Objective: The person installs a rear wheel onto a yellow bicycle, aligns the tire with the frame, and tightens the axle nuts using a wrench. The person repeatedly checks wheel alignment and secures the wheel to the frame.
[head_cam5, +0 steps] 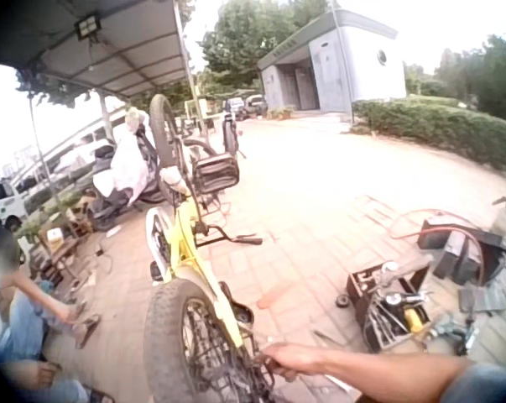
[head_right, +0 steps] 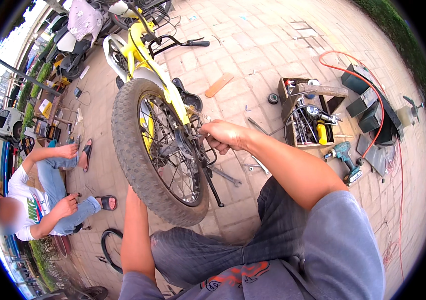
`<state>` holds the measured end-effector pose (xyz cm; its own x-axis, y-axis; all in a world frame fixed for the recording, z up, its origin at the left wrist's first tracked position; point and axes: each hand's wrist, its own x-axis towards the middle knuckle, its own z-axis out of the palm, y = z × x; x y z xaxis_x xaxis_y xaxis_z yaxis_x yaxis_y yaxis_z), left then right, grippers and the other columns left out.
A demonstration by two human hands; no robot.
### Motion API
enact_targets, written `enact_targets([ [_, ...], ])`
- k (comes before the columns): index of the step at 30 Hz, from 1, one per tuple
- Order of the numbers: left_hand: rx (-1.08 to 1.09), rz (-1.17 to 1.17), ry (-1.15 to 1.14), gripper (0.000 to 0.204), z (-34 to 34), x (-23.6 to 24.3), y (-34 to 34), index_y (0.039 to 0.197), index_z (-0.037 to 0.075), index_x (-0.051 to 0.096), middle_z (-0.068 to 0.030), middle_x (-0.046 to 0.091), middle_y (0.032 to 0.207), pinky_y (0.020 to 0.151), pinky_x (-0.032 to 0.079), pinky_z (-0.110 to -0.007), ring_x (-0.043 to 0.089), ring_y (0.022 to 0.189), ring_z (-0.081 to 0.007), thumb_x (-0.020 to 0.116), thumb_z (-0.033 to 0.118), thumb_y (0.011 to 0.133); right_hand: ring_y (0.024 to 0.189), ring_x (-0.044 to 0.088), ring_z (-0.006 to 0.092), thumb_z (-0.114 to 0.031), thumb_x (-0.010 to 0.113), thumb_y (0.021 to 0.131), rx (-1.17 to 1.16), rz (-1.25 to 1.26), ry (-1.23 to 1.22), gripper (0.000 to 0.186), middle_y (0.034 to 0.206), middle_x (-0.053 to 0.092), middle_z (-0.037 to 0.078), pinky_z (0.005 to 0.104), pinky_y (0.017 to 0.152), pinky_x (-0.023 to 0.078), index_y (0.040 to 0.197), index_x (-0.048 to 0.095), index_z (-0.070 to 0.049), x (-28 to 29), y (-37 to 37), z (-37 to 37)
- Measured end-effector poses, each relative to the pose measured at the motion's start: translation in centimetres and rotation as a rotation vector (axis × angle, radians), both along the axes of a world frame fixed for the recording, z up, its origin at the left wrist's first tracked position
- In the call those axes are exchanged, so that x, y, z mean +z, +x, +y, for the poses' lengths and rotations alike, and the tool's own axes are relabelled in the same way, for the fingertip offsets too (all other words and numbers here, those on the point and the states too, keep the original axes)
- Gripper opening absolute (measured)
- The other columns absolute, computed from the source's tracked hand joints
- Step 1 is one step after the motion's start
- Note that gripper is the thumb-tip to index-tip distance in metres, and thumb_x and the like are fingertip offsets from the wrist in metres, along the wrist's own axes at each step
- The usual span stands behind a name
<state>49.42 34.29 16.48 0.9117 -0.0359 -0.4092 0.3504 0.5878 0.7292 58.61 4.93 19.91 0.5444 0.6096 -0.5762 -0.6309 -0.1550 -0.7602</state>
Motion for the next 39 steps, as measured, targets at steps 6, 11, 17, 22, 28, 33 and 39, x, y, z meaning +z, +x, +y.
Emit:
enact_targets([
  [6,-0.007,0.108,0.194,0.038,2.2,-1.4,-0.1,0.111,0.018,0.057,-0.0006,0.061,0.107,0.078,0.046,-0.044,0.057,0.104,-0.0242,0.059,0.043,0.083,0.043,0.019,0.009,-0.018,0.042,0.087,0.011,0.034,0.078,0.019,0.051,0.026,-0.003,0.0283,0.041,0.022,0.07,0.044,-0.01,-0.5,-0.1,0.2],
  [11,0.018,0.02,0.305,0.033,2.3,-1.7,-0.7,0.107,0.017,0.057,-0.0011,0.06,0.107,0.08,0.044,-0.044,0.057,0.102,-0.0234,0.06,0.039,0.083,0.042,0.023,0.0098,-0.018,0.045,0.086,-0.017,0.031,0.048,0.019,0.05,0.028,-0.003,0.0278,0.041,0.023,0.07,0.048,-0.007,-0.9,0.2,0.3],
  [17,0.035,0.105,0.246,0.041,1.4,-0.2,-1.2,0.122,0.016,0.052,-0.0044,0.055,0.122,0.092,0.036,-0.045,0.052,0.11,-0.0222,0.061,0.031,0.085,0.043,0.029,0.0096,-0.018,0.049,0.084,-0.015,-0.078,0.059,0.017,0.053,0.033,-0.003,0.0278,0.043,0.032,0.072,0.053,-0.006,-1.0,0.1,0.6],
  [22,-0.039,0.113,0.277,0.04,2.3,-1.1,-0.5,0.119,0.017,0.053,-0.002,0.056,0.121,0.086,0.034,-0.046,0.05,0.112,-0.0233,0.057,0.038,0.085,0.043,0.03,0.01,-0.019,0.046,0.087,0.069,-0.099,0.082,0.024,0.053,0.034,-0.003,0.0286,0.044,0.032,0.068,0.051,-0.006,-1.1,0.0,0.7],
  [28,-0.056,0.11,0.291,0.051,3.9,-0.3,-1.2,0.13,0.015,0.046,-0.0036,0.054,0.124,0.091,0.04,-0.045,0.051,0.113,-0.0227,0.047,0.046,0.09,0.042,0.031,0.0117,-0.023,0.044,0.089,0.134,-0.101,0.059,0.029,0.051,0.034,-0.002,0.0289,0.044,0.031,0.072,0.055,-0.003,-0.9,0.3,-0.2],
  [33,0.22,-0.251,0.434,0.068,0.4,7.6,-3.7,0.131,0.004,0.04,-0.0103,0.051,0.123,0.091,0.045,-0.049,0.055,0.106,-0.0267,0.044,0.057,0.089,0.053,0.053,0.0164,-0.027,0.044,0.089,0.21,-0.196,-0.088,0.036,0.064,0.055,0.005,0.0313,0.053,0.047,0.089,0.064,0.002,-0.1,0.7,-1.0],
  [39,-0.015,-0.451,0.74,0.093,-8.4,13.1,-6.0,0.134,-0.006,0.032,-0.0184,0.045,0.13,0.092,0.047,-0.05,0.054,0.111,-0.0331,0.072,0.053,0.073,0.087,0.062,0.0206,-0.033,0.054,0.083,0.572,-0.31,-0.088,0.041,0.091,0.065,0.011,0.0333,0.073,0.051,0.101,0.061,0.004,0.4,-0.4,-1.3],
])
